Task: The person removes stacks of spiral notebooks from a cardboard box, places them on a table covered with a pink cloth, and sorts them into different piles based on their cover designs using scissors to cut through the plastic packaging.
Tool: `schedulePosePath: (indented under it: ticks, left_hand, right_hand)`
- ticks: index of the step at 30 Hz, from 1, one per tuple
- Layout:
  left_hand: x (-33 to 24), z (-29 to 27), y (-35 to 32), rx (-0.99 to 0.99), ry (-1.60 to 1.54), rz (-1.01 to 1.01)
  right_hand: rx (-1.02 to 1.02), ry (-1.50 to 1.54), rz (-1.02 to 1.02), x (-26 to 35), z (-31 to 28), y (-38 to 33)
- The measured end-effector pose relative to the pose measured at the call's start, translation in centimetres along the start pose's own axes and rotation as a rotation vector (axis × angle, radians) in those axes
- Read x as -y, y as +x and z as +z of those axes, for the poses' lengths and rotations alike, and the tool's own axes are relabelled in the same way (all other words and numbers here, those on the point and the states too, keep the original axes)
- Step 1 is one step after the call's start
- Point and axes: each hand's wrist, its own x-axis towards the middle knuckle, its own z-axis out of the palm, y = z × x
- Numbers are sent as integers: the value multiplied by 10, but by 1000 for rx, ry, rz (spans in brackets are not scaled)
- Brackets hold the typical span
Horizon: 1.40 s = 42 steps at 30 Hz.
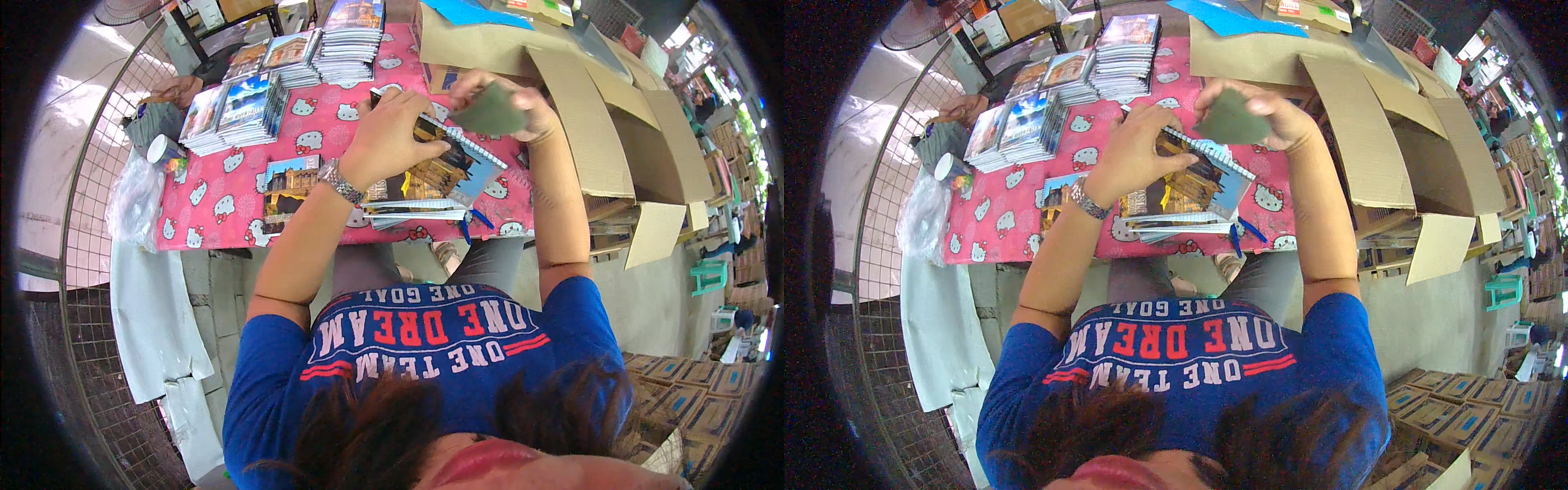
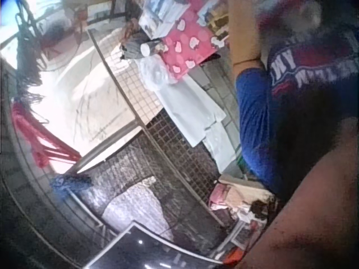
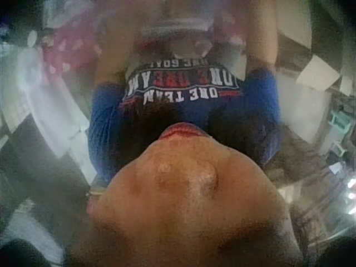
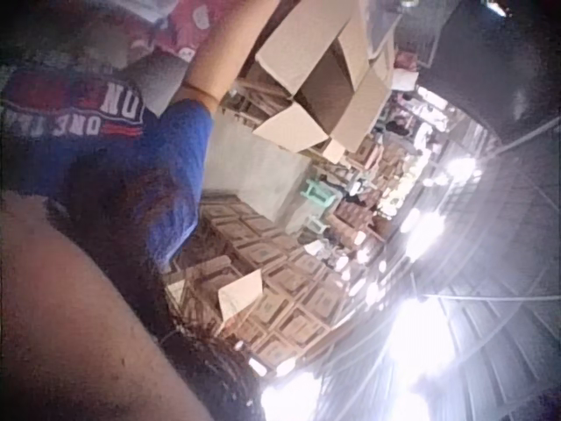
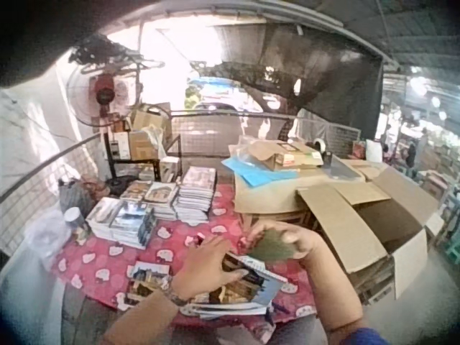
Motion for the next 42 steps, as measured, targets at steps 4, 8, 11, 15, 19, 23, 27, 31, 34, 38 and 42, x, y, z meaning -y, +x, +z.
schedulePosePath:
  ticks: [4, 8, 11, 15, 19, 23, 27, 31, 34, 38, 42]
  left_hand:
    - [10, 3, 1, -86, -13, 86]
    - [31, -4, -2, -151, -74, 138]
    - [35, -16, -3, -114, -109, 78]
    - [43, -14, 1, -59, -210, 65]
    - [43, -11, -2, -106, -249, 86]
    - [49, -9, 1, -64, -313, 53]
    - [48, -7, 0, -69, -359, 22]
    - [49, -11, -7, -90, -300, -54]
    - [40, -10, -4, -85, -525, -242]
    - [43, 7, -10, -243, -734, -302]
    - [34, 9, -29, -392, -652, -382]
  right_hand:
    - [-100, -500, 322, -3, -2, 14]
    - [55, 102, -31, 4, 2, 23]
    - [72, -137, 143, 2, 1, 36]
    - [61, -194, 162, -7, -12, 48]
    - [58, -146, 97, -13, -13, 46]
    - [42, -445, 284, -4, -8, 49]
    - [17, 87, 53, -14, 0, 48]
    - [-263, -513, 477, -76, -36, 38]
    - [-717, -544, 538, -194, -70, -32]
    - [-1033, -1028, 415, -308, -18, -109]
    - [-1068, -1195, 446, -284, 108, -112]
